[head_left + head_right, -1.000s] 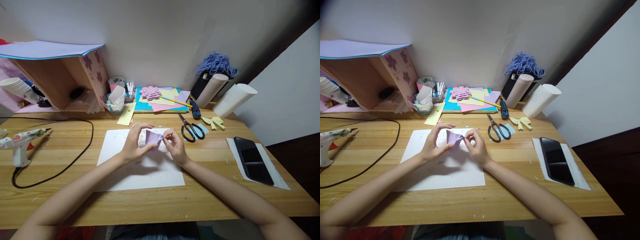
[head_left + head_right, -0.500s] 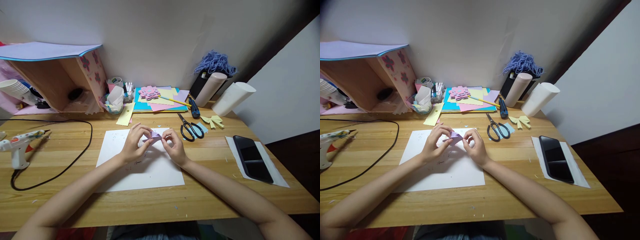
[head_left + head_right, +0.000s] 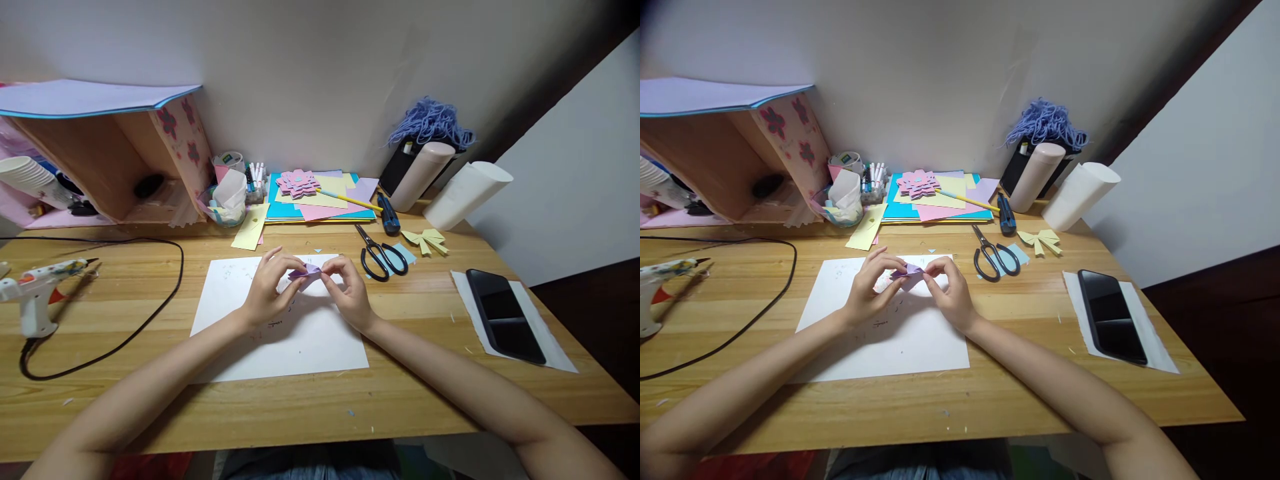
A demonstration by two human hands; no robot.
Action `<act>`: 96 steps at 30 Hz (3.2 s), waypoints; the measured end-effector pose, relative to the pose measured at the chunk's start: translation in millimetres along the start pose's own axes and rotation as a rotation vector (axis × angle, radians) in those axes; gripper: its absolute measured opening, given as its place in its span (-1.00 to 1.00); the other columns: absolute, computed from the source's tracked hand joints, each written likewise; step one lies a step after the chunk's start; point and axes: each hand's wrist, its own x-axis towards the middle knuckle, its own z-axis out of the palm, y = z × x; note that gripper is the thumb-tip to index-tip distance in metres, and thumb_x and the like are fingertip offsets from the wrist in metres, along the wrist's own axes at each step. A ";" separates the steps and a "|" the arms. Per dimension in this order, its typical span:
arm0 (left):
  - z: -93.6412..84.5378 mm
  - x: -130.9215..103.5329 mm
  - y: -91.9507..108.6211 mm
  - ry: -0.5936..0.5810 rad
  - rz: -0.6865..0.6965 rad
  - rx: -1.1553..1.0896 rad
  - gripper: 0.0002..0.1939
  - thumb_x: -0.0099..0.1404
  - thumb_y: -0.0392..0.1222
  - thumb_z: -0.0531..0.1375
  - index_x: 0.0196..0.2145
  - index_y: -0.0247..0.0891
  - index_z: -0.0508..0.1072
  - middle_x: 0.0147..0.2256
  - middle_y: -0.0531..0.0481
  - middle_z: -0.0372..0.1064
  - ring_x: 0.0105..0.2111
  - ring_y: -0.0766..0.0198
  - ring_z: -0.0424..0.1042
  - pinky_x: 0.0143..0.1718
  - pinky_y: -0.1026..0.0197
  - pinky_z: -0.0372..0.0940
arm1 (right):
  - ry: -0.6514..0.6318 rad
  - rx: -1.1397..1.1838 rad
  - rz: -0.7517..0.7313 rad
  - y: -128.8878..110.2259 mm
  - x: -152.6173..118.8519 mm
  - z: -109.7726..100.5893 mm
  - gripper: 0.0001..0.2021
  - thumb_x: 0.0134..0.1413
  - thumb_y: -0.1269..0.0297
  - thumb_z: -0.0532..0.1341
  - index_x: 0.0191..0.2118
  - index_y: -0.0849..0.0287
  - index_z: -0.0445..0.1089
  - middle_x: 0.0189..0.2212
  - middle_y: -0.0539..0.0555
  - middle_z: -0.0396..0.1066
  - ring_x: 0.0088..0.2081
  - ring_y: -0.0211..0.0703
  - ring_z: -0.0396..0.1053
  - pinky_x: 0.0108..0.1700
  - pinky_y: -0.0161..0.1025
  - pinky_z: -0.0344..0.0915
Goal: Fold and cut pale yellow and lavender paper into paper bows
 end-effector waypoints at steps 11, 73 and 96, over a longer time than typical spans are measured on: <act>0.3 0.2 0.7 -0.016 0.016 0.006 -0.86 0.24 -0.31 0.10 -0.22 -0.17 0.33 -0.29 0.04 0.42 -0.25 0.30 0.40 0.11 -0.04 0.03 | -0.011 0.051 -0.002 1.1 -1.4 1.0 -0.92 0.14 0.34 0.13 -0.22 0.08 0.24 -0.30 0.04 0.28 -0.21 -0.17 0.31 -0.10 -0.14 0.27; 17.7 -11.9 6.8 0.119 -0.261 -0.295 -0.77 0.16 -0.29 0.18 -0.45 -0.21 0.13 -0.46 0.10 0.38 -0.43 0.37 0.40 0.04 0.05 0.18 | -0.149 -0.093 0.012 -5.2 4.5 0.6 -0.96 0.10 0.32 0.17 -0.33 0.16 0.33 -0.39 0.03 0.31 -0.30 -0.19 0.30 -0.21 -0.22 0.24; 13.0 -4.3 -3.5 0.111 -0.618 -0.468 -0.67 0.12 -0.11 0.23 -0.15 -0.25 0.38 -0.43 0.05 0.35 -0.42 0.33 0.33 -0.38 0.31 0.23 | -0.290 0.117 0.372 8.9 3.6 3.8 -0.80 0.08 0.15 0.17 -0.40 0.18 0.27 -0.52 -0.03 0.31 -0.47 -0.29 0.25 -0.39 -0.33 0.19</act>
